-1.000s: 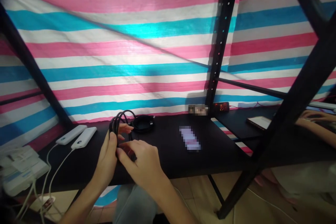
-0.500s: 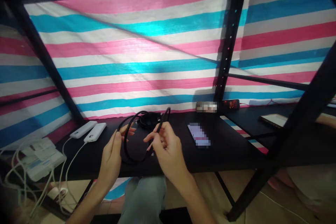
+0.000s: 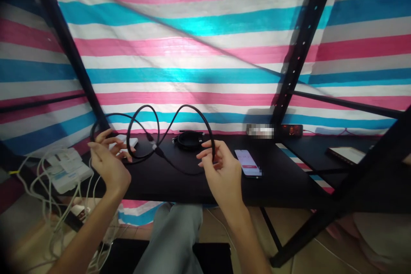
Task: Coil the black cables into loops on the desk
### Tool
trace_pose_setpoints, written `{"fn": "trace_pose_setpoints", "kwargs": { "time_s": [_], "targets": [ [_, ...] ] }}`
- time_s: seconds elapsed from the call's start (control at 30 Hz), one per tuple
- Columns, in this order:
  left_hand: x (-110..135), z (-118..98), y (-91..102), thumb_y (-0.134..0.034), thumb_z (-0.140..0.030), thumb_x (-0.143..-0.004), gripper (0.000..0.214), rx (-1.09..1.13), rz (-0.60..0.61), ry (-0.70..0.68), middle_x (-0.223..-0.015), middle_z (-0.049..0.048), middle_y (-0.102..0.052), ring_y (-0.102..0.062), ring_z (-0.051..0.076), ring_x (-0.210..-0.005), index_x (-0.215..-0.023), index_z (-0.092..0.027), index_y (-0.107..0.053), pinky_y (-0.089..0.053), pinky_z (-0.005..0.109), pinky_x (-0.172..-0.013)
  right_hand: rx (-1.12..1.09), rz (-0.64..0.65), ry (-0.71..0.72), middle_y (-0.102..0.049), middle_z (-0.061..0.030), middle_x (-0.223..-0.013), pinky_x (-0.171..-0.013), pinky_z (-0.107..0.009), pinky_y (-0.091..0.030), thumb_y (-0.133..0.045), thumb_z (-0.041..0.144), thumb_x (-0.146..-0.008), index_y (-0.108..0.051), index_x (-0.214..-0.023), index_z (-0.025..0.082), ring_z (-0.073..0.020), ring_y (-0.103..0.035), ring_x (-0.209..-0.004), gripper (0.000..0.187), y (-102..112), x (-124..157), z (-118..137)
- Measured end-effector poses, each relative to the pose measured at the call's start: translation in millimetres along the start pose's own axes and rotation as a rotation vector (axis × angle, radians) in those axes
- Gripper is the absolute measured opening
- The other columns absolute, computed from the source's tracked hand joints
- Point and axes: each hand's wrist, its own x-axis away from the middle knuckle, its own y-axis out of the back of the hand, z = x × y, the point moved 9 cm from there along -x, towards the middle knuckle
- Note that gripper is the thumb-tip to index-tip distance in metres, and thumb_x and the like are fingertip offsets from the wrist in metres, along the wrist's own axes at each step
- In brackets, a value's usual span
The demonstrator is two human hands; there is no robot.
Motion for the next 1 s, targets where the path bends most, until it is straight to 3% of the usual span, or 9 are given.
{"fn": "trace_pose_setpoints", "kwargs": {
  "time_s": [0.2,0.37,0.47,0.6,0.67,0.73,0.83,0.9,1.0],
  "targets": [
    [-15.0,-15.9,-5.6,-0.038,-0.058,-0.088,0.045,-0.002,0.099,0.01,-0.049,-0.0051,-0.045,-0.048,0.009,-0.034,-0.1,-0.019,-0.056,-0.023,0.017,-0.029,0.008,0.022,-0.051,-0.067,-0.006,-0.092,-0.05,-0.025,-0.049,-0.048,0.03,-0.086,-0.062,-0.1,0.019,-0.0124,-0.062,-0.055,0.022,1.6,-2.8,-10.3],
    [15.3,-20.1,-15.2,-0.041,-0.055,-0.088,0.042,-0.088,0.231,0.031,-0.041,-0.0054,-0.047,-0.046,0.009,-0.033,-0.093,-0.016,-0.055,-0.021,0.017,-0.03,-0.132,0.119,-0.134,-0.066,-0.0059,-0.091,-0.046,-0.024,-0.048,-0.053,0.041,-0.084,-0.061,-0.102,0.018,-0.0095,-0.057,-0.046,0.03,-19.1,1.5,-17.5],
    [50.0,-17.1,-33.2,-0.038,-0.053,-0.09,0.038,-0.054,0.461,0.099,-0.041,-0.0049,-0.048,-0.046,0.009,-0.035,-0.088,-0.018,-0.052,-0.027,0.017,-0.033,-0.268,0.206,-0.215,-0.065,-0.005,-0.092,-0.042,-0.021,-0.047,-0.056,0.045,-0.082,-0.053,-0.111,0.019,-0.0094,-0.059,-0.048,0.039,-37.7,7.3,-20.6],
    [98.3,-28.4,-67.7,-0.04,-0.057,-0.087,0.041,0.013,0.927,0.022,-0.049,-0.0003,-0.057,-0.05,0.01,-0.039,-0.079,-0.018,-0.052,-0.039,0.021,-0.041,-0.338,0.243,-0.284,-0.066,-0.0052,-0.094,-0.032,-0.018,-0.04,-0.059,0.047,-0.079,-0.04,-0.125,0.022,-0.0089,-0.056,-0.043,0.056,-51.9,12.0,-23.4],
    [110.0,-31.2,-76.5,-0.041,-0.06,-0.084,0.044,0.007,1.049,-0.021,-0.056,0.0026,-0.061,-0.055,0.012,-0.046,-0.078,-0.018,-0.053,-0.042,0.023,-0.046,-0.347,0.219,-0.28,-0.067,-0.0049,-0.092,-0.032,-0.018,-0.04,-0.061,0.045,-0.078,-0.037,-0.129,0.021,-0.0105,-0.058,-0.047,0.061,-49.6,9.7,-23.6],
    [102.9,-26.6,-75.3,-0.038,-0.06,-0.086,0.045,-0.025,0.976,-0.005,-0.061,0.0051,-0.065,-0.059,0.014,-0.052,-0.077,-0.018,-0.053,-0.043,0.024,-0.049,-0.336,0.168,-0.261,-0.067,-0.0047,-0.087,-0.038,-0.018,-0.043,-0.062,0.042,-0.077,-0.039,-0.129,0.019,-0.0141,-0.063,-0.059,0.062,-39.4,4.6,-23.4],
    [74.4,-9.7,-54.4,-0.031,-0.059,-0.089,0.045,-0.052,0.645,0.119,-0.062,0.006,-0.067,-0.061,0.015,-0.054,-0.076,-0.019,-0.048,-0.041,0.024,-0.046,-0.269,0.074,-0.231,-0.068,-0.0057,-0.087,-0.045,-0.021,-0.048,-0.061,0.041,-0.077,-0.044,-0.128,0.018,-0.0168,-0.066,-0.068,0.059,-13.6,-4.1,-23.6],
    [56.5,1.9,-33.8,-0.027,-0.061,-0.088,0.045,-0.036,0.418,0.2,-0.055,0.0035,-0.064,-0.059,0.015,-0.047,-0.076,-0.021,-0.044,-0.035,0.023,-0.039,-0.227,0.015,-0.229,-0.068,-0.0065,-0.091,-0.044,-0.021,-0.047,-0.06,0.042,-0.077,-0.045,-0.129,0.02,-0.0155,-0.065,-0.064,0.058,5.2,-8.8,-25.2],
    [36.0,11.5,-11.0,-0.026,-0.061,-0.088,0.044,-0.012,0.229,0.236,-0.05,-0.0007,-0.059,-0.054,0.013,-0.038,-0.077,-0.022,-0.042,-0.028,0.022,-0.034,-0.211,-0.047,-0.238,-0.069,-0.0065,-0.095,-0.039,-0.021,-0.043,-0.059,0.042,-0.079,-0.045,-0.13,0.024,-0.0102,-0.057,-0.049,0.056,26.4,-13.3,-30.1]
  ]
}}
